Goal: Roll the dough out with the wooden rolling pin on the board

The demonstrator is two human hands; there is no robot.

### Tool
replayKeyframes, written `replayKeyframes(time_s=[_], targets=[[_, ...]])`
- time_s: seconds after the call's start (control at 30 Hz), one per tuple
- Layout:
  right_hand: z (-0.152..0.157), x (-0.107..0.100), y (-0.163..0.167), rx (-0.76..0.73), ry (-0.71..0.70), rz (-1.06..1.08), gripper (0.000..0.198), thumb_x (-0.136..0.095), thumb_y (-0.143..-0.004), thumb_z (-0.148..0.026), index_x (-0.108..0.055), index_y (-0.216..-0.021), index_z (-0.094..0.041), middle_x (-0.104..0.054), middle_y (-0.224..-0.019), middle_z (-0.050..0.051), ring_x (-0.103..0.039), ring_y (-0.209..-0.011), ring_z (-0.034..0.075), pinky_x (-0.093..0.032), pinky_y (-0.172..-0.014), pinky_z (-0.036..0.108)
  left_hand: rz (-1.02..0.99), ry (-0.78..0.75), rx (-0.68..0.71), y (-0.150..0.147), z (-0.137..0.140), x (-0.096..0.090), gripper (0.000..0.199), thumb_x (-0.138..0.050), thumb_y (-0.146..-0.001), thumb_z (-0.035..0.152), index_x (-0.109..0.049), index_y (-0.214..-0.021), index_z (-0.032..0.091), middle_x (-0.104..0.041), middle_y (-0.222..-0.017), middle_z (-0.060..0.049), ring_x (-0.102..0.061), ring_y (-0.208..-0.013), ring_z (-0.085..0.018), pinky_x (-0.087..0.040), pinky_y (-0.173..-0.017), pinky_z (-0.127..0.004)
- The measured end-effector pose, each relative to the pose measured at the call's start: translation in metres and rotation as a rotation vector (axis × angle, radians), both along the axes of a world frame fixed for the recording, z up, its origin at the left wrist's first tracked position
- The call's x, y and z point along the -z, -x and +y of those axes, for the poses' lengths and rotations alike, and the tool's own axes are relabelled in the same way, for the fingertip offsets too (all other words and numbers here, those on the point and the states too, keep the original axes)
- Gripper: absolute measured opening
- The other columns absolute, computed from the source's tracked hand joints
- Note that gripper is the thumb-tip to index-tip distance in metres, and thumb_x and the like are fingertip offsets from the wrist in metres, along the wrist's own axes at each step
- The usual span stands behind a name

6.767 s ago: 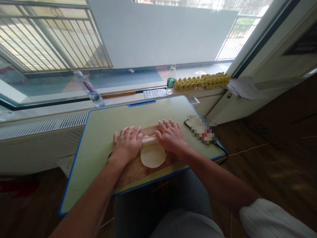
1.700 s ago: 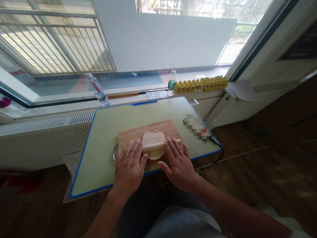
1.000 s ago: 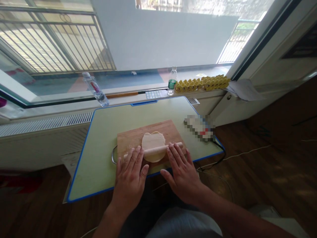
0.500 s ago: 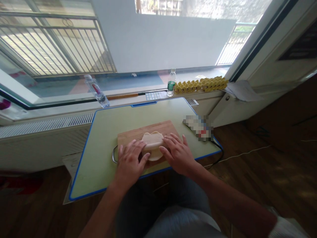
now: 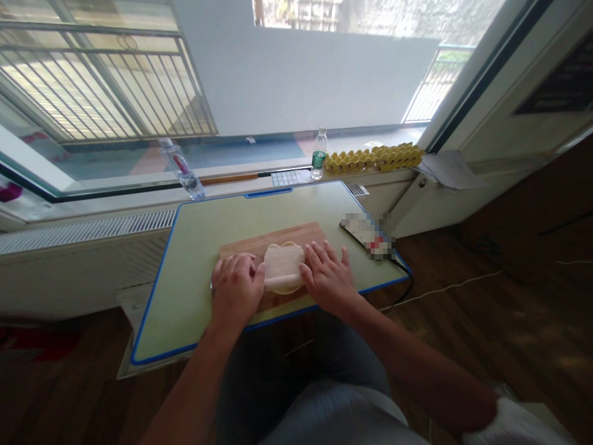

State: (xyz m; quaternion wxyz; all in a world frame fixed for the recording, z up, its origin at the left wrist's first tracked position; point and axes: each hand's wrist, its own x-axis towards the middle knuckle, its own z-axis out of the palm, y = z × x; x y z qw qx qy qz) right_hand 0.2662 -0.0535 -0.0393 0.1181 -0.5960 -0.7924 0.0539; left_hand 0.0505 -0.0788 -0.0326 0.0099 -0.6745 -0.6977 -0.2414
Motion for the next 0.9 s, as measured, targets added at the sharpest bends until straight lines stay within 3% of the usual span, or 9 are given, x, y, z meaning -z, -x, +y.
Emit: replayKeyframes(time_s=[0.1,0.17,0.37,0.67,0.77,0.9], targets=[[-0.015,0.001,-0.003,-0.004,-0.024,0.004,0.059,-0.032,-0.112,-0.049,-0.046,-0.161,-0.021,-0.043,-0.169,0.007,-0.027,-0.161,0.031,-0.012,-0.129,0.065,0.05,-0.006,-0.004,0.0,-0.007,0.011,0.048,-0.048,-0.102,0.039,-0.06,-0.14,0.013,-0.069,-0.14,-0.018,-0.061,-0.13,-0.036,-0.042,-0.114,-0.058],[-0.026,0.003,-0.006,-0.021,-0.043,0.019,0.057,-0.032,-0.112,-0.048,-0.048,-0.16,-0.021,-0.044,-0.168,0.007,-0.028,-0.161,0.03,-0.011,-0.13,0.062,0.097,0.004,0.022,-0.001,-0.018,0.017,0.056,-0.039,-0.106,0.04,-0.051,-0.154,0.015,-0.06,-0.154,-0.017,-0.053,-0.143,-0.037,-0.036,-0.12,-0.063],[-0.04,0.007,-0.012,-0.058,-0.068,0.048,0.057,-0.033,-0.112,-0.049,-0.049,-0.159,-0.021,-0.047,-0.167,0.007,-0.032,-0.159,0.028,-0.011,-0.131,0.056,0.17,0.076,0.029,-0.004,-0.033,0.017,0.053,-0.032,-0.108,0.04,-0.058,-0.152,0.024,-0.052,-0.163,-0.01,-0.046,-0.15,-0.036,-0.031,-0.123,-0.066],[0.01,-0.005,0.003,0.0,0.018,-0.02,0.064,-0.033,-0.111,-0.054,-0.044,-0.162,-0.017,-0.04,-0.17,0.01,-0.029,-0.16,0.032,-0.019,-0.128,0.063,0.171,0.271,0.002,0.002,0.02,0.004,0.056,-0.035,-0.107,0.042,-0.051,-0.158,0.025,-0.047,-0.167,-0.01,-0.042,-0.153,-0.034,-0.028,-0.126,-0.066],[0.004,-0.008,0.001,-0.011,0.028,-0.045,0.065,-0.032,-0.111,-0.053,-0.043,-0.163,-0.016,-0.04,-0.17,0.01,-0.028,-0.161,0.032,-0.019,-0.129,0.063,0.18,0.253,0.017,0.001,0.01,0.005,0.056,-0.033,-0.107,0.043,-0.052,-0.158,0.026,-0.048,-0.167,-0.01,-0.042,-0.153,-0.034,-0.029,-0.126,-0.066],[-0.023,-0.007,-0.008,-0.053,0.032,-0.039,0.064,-0.032,-0.111,-0.053,-0.045,-0.162,-0.016,-0.04,-0.17,0.009,-0.028,-0.161,0.031,-0.021,-0.129,0.057,0.185,0.161,0.045,-0.004,-0.024,0.009,0.056,-0.031,-0.108,0.043,-0.056,-0.154,0.024,-0.05,-0.165,-0.011,-0.043,-0.152,-0.036,-0.029,-0.125,-0.067]])
